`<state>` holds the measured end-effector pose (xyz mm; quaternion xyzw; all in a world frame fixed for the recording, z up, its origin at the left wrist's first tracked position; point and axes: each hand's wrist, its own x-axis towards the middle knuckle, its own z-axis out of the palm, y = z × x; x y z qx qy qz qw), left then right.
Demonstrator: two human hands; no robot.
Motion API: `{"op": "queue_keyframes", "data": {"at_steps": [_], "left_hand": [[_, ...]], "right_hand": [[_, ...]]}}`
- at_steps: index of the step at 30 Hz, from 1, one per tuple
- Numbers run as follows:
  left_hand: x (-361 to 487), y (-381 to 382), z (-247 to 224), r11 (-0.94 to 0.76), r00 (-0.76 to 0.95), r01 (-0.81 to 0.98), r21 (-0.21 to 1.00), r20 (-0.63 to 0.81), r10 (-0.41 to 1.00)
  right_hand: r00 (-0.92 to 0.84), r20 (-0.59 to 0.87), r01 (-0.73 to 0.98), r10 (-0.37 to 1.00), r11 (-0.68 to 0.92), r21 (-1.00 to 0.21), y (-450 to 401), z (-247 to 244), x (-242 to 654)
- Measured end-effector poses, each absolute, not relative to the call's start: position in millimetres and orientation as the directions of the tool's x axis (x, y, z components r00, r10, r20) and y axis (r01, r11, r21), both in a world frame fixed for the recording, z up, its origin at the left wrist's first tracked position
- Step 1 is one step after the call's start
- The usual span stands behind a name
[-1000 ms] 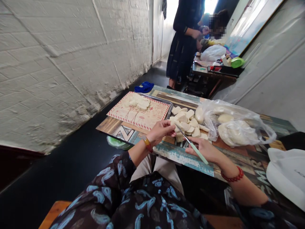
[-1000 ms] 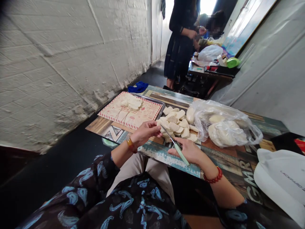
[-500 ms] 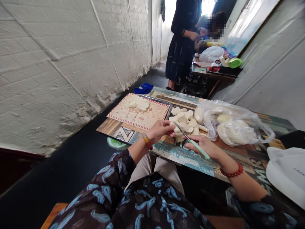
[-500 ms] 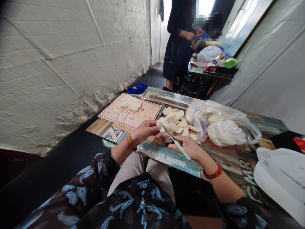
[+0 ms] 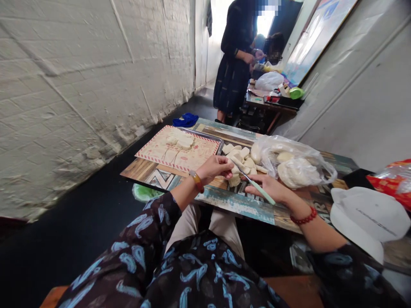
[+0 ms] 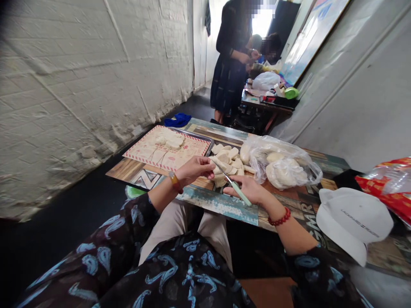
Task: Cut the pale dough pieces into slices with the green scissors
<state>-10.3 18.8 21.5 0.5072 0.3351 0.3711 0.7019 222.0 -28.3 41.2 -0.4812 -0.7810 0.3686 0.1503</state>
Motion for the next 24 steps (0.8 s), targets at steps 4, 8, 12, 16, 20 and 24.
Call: {"op": "queue_keyframes", "data": {"at_steps": [4, 8, 12, 16, 20, 24], "left_hand": [[-4, 38, 21, 0.245, 0.493, -0.166, 0.955, -0.135, 0.86], [1, 70, 21, 0.312, 0.499, -0.113, 0.943, -0.218, 0.839], [-1, 98, 23, 0.413, 0.473, -0.091, 0.906, -0.326, 0.818], [-5, 117, 30, 0.482, 0.466, -0.038, 0.875, -0.411, 0.783], [-3, 129, 44, 0.539, 0.47, 0.05, 0.841, -0.496, 0.73], [0, 136, 61, 0.605, 0.482, 0.119, 0.787, -0.579, 0.658]], "right_hand": [[-0.43, -0.147, 0.62, 0.891, 0.173, -0.765, -15, 35, 229], [-0.42, -0.12, 0.598, 0.899, 0.175, -0.782, 10, 23, 236], [-0.425, -0.163, 0.615, 0.89, 0.152, -0.774, 33, 25, 233], [-0.409, -0.285, 0.607, 0.867, 0.025, -0.794, 51, 39, 222], [-0.388, -0.396, 0.595, 0.832, -0.101, -0.797, 62, 51, 217], [-0.342, -0.418, 0.53, 0.841, -0.195, -0.825, 60, 62, 217]]}}
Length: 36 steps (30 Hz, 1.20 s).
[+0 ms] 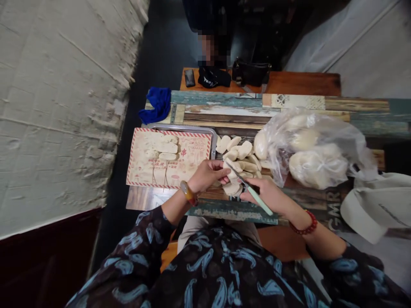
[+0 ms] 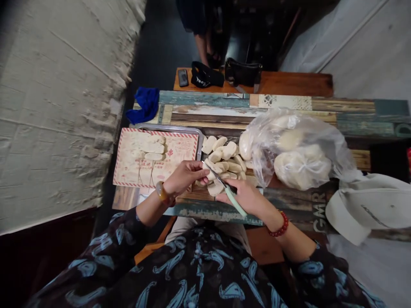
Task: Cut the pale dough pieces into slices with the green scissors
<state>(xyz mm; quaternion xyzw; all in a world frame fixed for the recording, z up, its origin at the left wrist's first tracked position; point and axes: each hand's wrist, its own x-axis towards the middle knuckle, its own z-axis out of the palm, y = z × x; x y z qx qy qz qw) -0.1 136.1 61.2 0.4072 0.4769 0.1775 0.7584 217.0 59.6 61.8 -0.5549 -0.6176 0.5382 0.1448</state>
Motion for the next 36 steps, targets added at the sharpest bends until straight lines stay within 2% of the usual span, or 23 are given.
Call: {"op": "queue_keyframes", "data": {"at_steps": [4, 9, 13, 16, 20, 23, 25, 29, 31, 33, 36], "left_hand": [[3, 136, 73, 0.661, 0.487, 0.167, 0.732, -0.644, 0.59], [5, 135, 82, 0.661, 0.457, 0.256, 0.705, -0.691, 0.56], [-3, 136, 79, 0.659, 0.476, 0.261, 0.705, -0.688, 0.547], [-21, 137, 70, 0.688, 0.421, 0.162, 0.707, -0.68, 0.6], [-43, 147, 52, 0.678, 0.279, 0.039, 0.734, -0.659, 0.698], [-41, 168, 37, 0.601, 0.127, 0.092, 0.794, -0.608, 0.784], [-32, 186, 31, 0.514, 0.085, 0.237, 0.824, -0.545, 0.834], [-13, 214, 33, 0.242, 0.29, 0.53, 0.813, -0.442, 0.849], [-8, 219, 37, 0.167, 0.394, 0.547, 0.82, -0.428, 0.813], [-8, 222, 39, 0.058, 0.464, 0.625, 0.778, -0.43, 0.774], [-11, 228, 43, -0.054, 0.572, 0.636, 0.77, -0.423, 0.702]], "right_hand": [[-0.3, -0.447, 0.424, 0.843, -0.303, -0.854, 50, 73, 219], [-0.288, -0.561, 0.377, 0.776, -0.446, -0.811, 45, 78, 218], [-0.305, -0.562, 0.411, 0.769, -0.426, -0.806, 47, 69, 219], [-0.277, -0.561, 0.449, 0.78, -0.411, -0.793, 36, 60, 225], [-0.135, -0.653, 0.313, 0.745, -0.593, -0.741, 4, 61, 232], [0.007, -0.706, 0.22, 0.709, -0.689, -0.69, -19, 73, 232], [0.075, -0.708, 0.207, 0.702, -0.706, -0.678, -31, 82, 230], [0.175, -0.659, 0.265, 0.731, -0.68, -0.684, -41, 92, 221], [0.191, -0.582, 0.347, 0.79, -0.609, -0.713, -36, 93, 216], [0.219, -0.465, 0.455, 0.858, -0.511, -0.729, -22, 91, 217], [0.263, -0.399, 0.472, 0.879, -0.477, -0.741, 8, 86, 225]]}}
